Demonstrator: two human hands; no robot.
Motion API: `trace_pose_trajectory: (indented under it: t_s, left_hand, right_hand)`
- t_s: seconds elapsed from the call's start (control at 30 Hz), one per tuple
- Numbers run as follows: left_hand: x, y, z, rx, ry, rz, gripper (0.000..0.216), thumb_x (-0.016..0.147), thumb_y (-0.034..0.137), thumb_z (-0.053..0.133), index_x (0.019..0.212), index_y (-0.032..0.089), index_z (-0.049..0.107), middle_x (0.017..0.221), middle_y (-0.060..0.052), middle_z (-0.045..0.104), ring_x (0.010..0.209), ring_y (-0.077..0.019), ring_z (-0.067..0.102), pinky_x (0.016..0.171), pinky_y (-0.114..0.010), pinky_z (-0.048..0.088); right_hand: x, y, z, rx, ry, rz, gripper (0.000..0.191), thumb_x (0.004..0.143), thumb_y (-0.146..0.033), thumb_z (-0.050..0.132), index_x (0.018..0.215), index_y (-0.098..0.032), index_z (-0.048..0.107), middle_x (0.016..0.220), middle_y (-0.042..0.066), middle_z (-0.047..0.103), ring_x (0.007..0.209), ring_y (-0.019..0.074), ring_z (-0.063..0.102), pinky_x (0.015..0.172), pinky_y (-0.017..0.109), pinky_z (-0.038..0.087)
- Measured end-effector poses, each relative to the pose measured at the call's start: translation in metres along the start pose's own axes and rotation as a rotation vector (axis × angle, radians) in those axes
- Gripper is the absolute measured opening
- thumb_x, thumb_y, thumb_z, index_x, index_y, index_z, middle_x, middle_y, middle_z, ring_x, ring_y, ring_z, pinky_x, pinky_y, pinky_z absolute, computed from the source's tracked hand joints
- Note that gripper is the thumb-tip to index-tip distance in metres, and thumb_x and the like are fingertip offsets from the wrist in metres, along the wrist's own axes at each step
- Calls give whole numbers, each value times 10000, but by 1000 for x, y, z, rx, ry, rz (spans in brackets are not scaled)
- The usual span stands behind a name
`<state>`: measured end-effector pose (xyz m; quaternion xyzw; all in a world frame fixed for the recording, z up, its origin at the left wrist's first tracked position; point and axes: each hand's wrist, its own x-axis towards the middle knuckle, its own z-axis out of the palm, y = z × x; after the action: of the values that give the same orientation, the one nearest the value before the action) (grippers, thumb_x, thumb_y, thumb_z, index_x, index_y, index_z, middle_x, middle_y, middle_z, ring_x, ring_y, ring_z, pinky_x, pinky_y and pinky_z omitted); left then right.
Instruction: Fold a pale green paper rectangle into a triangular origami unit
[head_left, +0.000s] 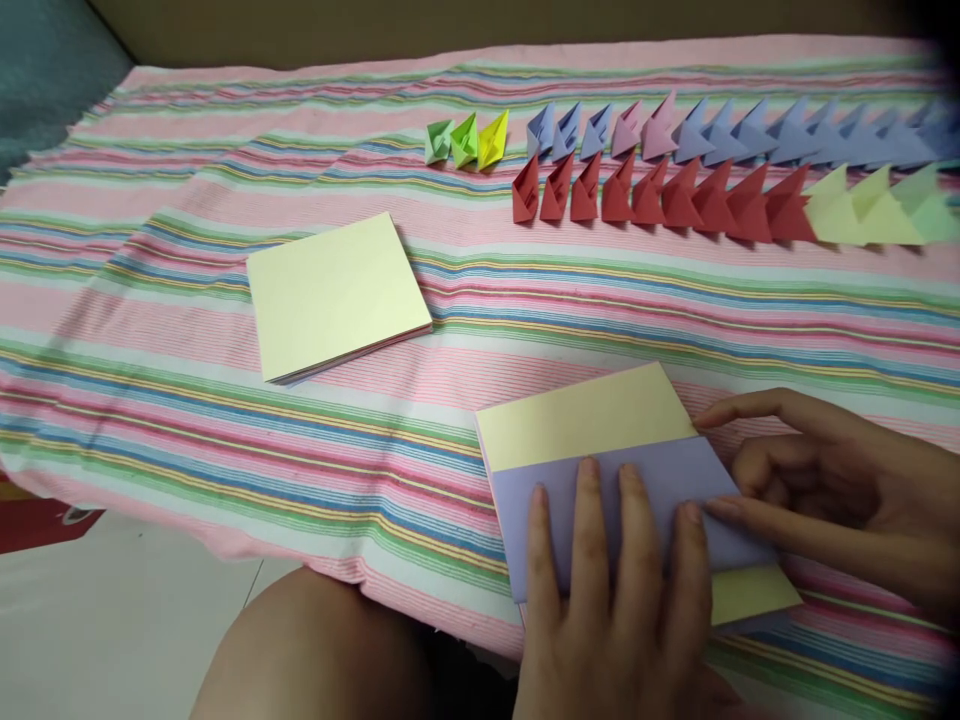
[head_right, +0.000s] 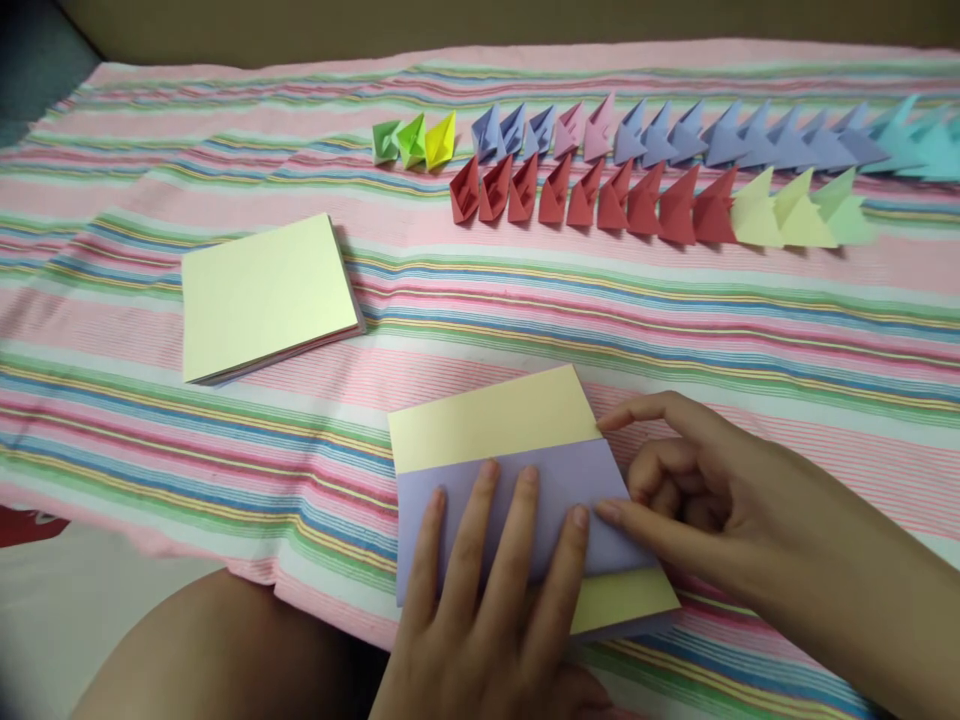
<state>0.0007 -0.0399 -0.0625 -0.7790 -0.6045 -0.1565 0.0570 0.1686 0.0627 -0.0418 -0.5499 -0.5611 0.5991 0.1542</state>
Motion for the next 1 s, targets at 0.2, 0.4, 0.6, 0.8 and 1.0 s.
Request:
trace_pose_trajectory:
  t_s: [0.2,0.4,0.6,0.8,1.0]
  left_hand:
    - [0,-6,0,-26,-13,42,737,761,669,528,1341,217,489,1410,-113,478,1328,-356,370,1056,-565,305]
    - [0,-9,0,-56,-43,48,777,726,649,596,1358,217,466,1435,-116,449,1339,-356,359,1075,-563,272]
    - [-1,-9,1,-57,-26,41,768,724,662,588,1346,224,483,1428,-113,460,1333,-354,373,1079,-558,274]
    - [0,-8,1,-66,-24,35,750,738,643,586,1347,217,483,1432,-115,454,1335,-352,372,1085,-555,265]
    - [-1,-8,1,-72,-27,32,761,734,640,594,1354,214,475,1437,-119,446,1339,-351,366,1083,-555,263]
  right_hand:
    - [1,-15,1,-24,-84,15,421,792,-376,651,1131,-295,416,629,-60,552,578,144,528,516,246,416]
    - [2,-21,1,-38,-80,-11,388,812,-345,628,1123,-253,415,617,-71,535,568,124,520,515,237,397]
    - [3,-23,2,-20,-76,7,397,805,-363,636,1122,-232,435,589,-70,535,529,110,504,460,212,350]
    - [2,-23,2,-5,-82,-3,361,816,-358,633,1100,-237,445,582,-76,520,527,101,490,467,204,347]
    - [4,-21,2,6,-81,-7,348,826,-357,629,1098,-236,448,583,-76,511,527,97,479,474,203,354]
